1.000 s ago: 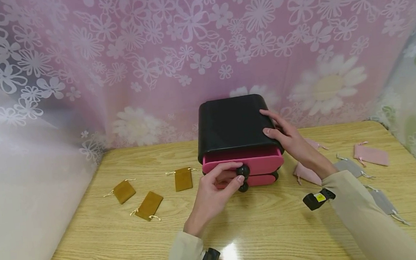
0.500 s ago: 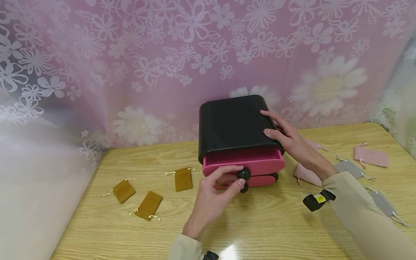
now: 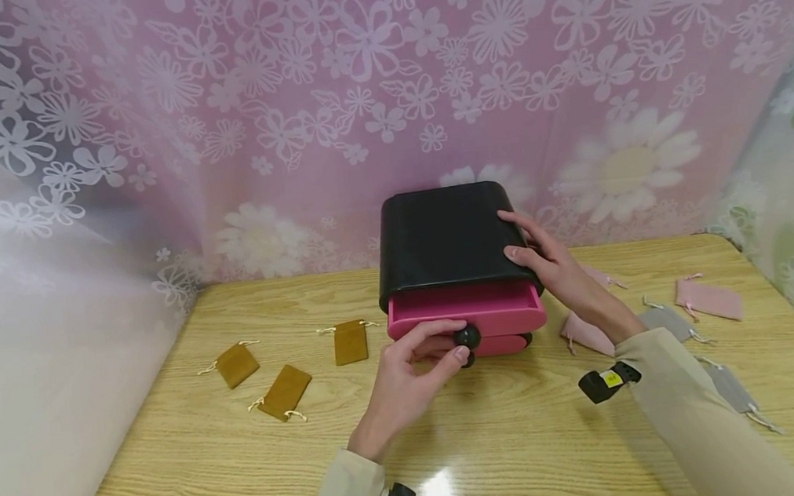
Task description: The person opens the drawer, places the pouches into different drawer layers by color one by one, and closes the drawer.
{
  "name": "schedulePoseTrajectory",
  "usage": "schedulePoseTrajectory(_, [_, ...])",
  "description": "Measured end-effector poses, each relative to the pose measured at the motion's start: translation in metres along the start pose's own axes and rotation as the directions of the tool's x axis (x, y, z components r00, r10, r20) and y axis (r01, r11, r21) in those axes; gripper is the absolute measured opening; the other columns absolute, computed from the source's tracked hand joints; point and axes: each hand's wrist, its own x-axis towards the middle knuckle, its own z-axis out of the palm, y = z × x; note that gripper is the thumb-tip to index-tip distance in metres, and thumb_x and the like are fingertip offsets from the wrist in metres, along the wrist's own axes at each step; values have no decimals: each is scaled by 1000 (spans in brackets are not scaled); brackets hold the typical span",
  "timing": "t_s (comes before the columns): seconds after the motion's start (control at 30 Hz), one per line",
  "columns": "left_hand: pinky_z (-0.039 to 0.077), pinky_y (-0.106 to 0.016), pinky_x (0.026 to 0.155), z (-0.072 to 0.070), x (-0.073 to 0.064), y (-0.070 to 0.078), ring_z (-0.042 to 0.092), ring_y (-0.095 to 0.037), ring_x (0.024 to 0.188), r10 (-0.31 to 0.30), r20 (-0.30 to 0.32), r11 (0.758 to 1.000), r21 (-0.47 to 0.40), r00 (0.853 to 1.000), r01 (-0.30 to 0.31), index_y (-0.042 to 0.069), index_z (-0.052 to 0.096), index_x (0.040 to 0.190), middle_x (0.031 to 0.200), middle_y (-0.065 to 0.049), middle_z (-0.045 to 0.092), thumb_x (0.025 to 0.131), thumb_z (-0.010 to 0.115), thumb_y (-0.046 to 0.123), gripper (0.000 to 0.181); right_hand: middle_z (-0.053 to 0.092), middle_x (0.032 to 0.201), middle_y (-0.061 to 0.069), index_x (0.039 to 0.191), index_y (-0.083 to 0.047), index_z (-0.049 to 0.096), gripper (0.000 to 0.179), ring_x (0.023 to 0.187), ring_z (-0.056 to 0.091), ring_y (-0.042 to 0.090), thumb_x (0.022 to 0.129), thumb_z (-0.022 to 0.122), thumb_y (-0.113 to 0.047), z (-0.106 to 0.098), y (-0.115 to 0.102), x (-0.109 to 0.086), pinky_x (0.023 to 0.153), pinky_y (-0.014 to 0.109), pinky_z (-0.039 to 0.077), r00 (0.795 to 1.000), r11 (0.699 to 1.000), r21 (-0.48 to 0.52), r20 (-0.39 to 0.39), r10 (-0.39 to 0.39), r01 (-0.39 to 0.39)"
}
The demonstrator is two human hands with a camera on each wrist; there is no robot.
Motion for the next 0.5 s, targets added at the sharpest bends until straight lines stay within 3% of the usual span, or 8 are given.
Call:
schedulePoseTrajectory(0.13, [61, -38, 83, 1, -1, -2, 74, -11, 95, 37, -2, 999, 1, 999, -37, 20, 70, 125, 106, -6, 78, 95, 73, 17, 31, 11, 173, 8, 164, -33, 22, 60, 159, 14, 38, 108, 46, -32, 0, 0, 0, 120, 67, 23, 1000, 1000, -1, 0, 5, -5])
schedulePoseTrajectory(0.27, [60, -35, 82, 1, -3, -2, 74, -11, 95, 71, -4, 997, 15, 997, -71, 19, 70, 126, 106, -7, 78, 95, 73, 16, 31, 16, 171, 10, 164, -35, 22, 60, 155, 24, 37, 108, 45, -32, -1, 1, 0, 118, 61, 30, 1000, 1000, -2, 3, 7, -7])
schedulePoseTrajectory(0.4, [60, -35, 82, 1, -4, -2, 74, -10, 96, 73, 0, 997, 31, 997, -73, 21, 70, 126, 106, -5, 78, 95, 74, 18, 31, 24, 168, 12, 163, -36, 22, 59, 146, 37, 29, 109, 44, -32, -1, 1, 0, 111, 34, 42, 1000, 1000, 0, 9, 7, -7])
schedulePoseTrajectory(0.5, [59, -33, 82, 1, -5, -2, 74, -10, 94, 73, 7, 997, 41, 997, -73, 22, 70, 126, 105, -4, 79, 95, 74, 18, 31, 27, 167, 12, 163, -36, 22, 58, 137, 44, 18, 109, 43, -32, -1, 1, 0, 99, 17, 44, 1000, 1000, 6, 13, 5, -6])
